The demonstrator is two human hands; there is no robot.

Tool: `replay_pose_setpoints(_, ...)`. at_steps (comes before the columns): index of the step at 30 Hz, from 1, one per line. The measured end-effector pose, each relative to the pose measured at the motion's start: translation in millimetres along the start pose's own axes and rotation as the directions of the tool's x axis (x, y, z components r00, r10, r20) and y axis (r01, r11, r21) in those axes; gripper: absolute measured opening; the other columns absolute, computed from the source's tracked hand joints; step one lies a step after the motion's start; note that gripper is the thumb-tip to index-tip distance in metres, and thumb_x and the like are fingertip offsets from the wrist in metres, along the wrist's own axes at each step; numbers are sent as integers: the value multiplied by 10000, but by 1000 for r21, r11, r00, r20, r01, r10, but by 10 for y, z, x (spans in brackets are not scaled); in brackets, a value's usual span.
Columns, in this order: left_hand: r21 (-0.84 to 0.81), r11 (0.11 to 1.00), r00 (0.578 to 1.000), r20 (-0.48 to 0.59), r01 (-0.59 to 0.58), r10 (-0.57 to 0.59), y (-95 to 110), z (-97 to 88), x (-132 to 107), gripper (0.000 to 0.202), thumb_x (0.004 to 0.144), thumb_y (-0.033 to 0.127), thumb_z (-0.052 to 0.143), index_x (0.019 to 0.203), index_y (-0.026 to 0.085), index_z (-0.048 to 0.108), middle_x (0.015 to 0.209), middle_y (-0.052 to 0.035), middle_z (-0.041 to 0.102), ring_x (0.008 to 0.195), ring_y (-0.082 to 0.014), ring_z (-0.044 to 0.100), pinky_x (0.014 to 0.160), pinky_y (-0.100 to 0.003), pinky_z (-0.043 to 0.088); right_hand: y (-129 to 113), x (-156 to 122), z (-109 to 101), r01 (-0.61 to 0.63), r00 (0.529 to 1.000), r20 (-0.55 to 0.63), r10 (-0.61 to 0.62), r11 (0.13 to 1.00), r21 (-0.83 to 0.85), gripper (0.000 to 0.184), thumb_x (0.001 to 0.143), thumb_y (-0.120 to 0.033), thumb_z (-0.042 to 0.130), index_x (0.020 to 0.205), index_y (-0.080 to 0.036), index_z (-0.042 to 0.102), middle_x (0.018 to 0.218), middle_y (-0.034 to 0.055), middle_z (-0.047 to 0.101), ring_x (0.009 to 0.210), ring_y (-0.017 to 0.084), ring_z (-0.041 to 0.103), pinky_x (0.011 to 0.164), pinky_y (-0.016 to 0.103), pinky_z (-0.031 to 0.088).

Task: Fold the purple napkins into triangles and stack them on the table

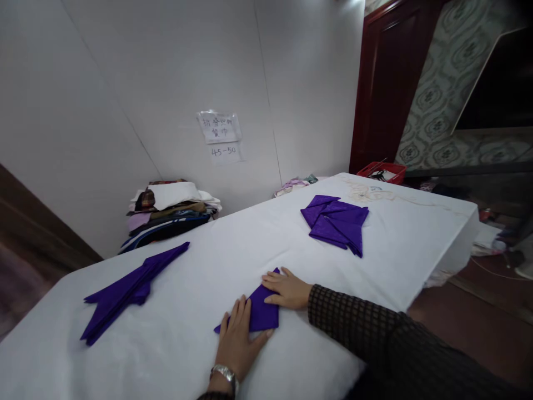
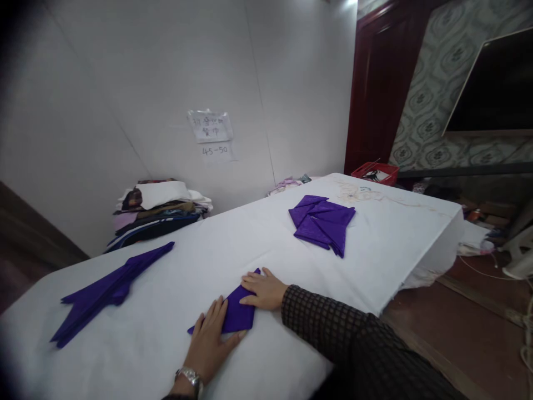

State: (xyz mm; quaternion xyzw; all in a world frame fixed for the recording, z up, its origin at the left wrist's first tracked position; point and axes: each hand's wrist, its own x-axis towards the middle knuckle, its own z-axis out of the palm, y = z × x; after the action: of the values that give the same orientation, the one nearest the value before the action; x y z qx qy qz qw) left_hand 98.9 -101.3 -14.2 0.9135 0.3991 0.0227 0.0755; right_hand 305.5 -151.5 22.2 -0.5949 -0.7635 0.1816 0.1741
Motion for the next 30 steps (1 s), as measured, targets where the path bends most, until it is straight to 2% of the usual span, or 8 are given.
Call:
replay_pose_setpoints(5, -2, 1000, 1000, -9, -9, 9, -12, 2, 1, 788, 775, 562, 463, 1393, 95, 320, 1484, -142, 257, 1382, -273, 194, 1114, -497, 155, 199, 15, -8, -104, 993, -53, 103, 995, -9, 668, 895, -600, 289, 1409, -174, 327, 1477, 115, 286, 1370, 253, 197, 1095, 521, 61)
replay_pose_setpoints(9, 0, 1000, 1000, -12, -17, 17, -37, 12, 2, 780, 783, 551, 453, 1396, 89, 313, 1485, -136, 251, 1382, -269, 196, 1112, -502, 161, 267, 21, -29, -157, 985, -76, 155, 988, -15, 670, 894, -603, 277, 1408, -177, 329, 1481, 118, 274, 1369, 236, 206, 1097, 510, 66)
replay_pose_setpoints(16, -2, 1000, 1000, -7, -8, 8, -30, -2, 1, 761, 781, 533, 457, 1399, 113, 311, 1484, -124, 263, 1381, -263, 199, 1112, -493, 165, 261, 16, -16, -170, 981, -96, 166, 985, -33, 711, 885, -629, 259, 1412, -156, 316, 1482, 120, 269, 1372, 243, 191, 1093, 524, 52)
replay_pose_setpoints(23, -26, 1000, 1000, 6, -15, 15, 8, -44, 6, 773, 779, 549, 463, 1403, 121, 304, 1484, -138, 261, 1379, -276, 204, 1103, -503, 169, 240, 14, -16, -227, 971, -92, 221, 973, -51, 683, 884, -629, 261, 1416, -204, 313, 1491, 89, 256, 1381, 244, 157, 1093, 510, 25)
replay_pose_setpoints(30, -35, 999, 999, 41, -5, 6, 104, -128, -40, 813, 785, 593, 448, 1413, 110, 267, 1496, -142, 230, 1387, -263, 177, 1114, -474, 133, 263, 18, 27, -266, 962, -90, 257, 958, -107, 706, 888, -625, 230, 1423, -169, 291, 1492, 98, 253, 1382, 253, 150, 1086, 531, 35)
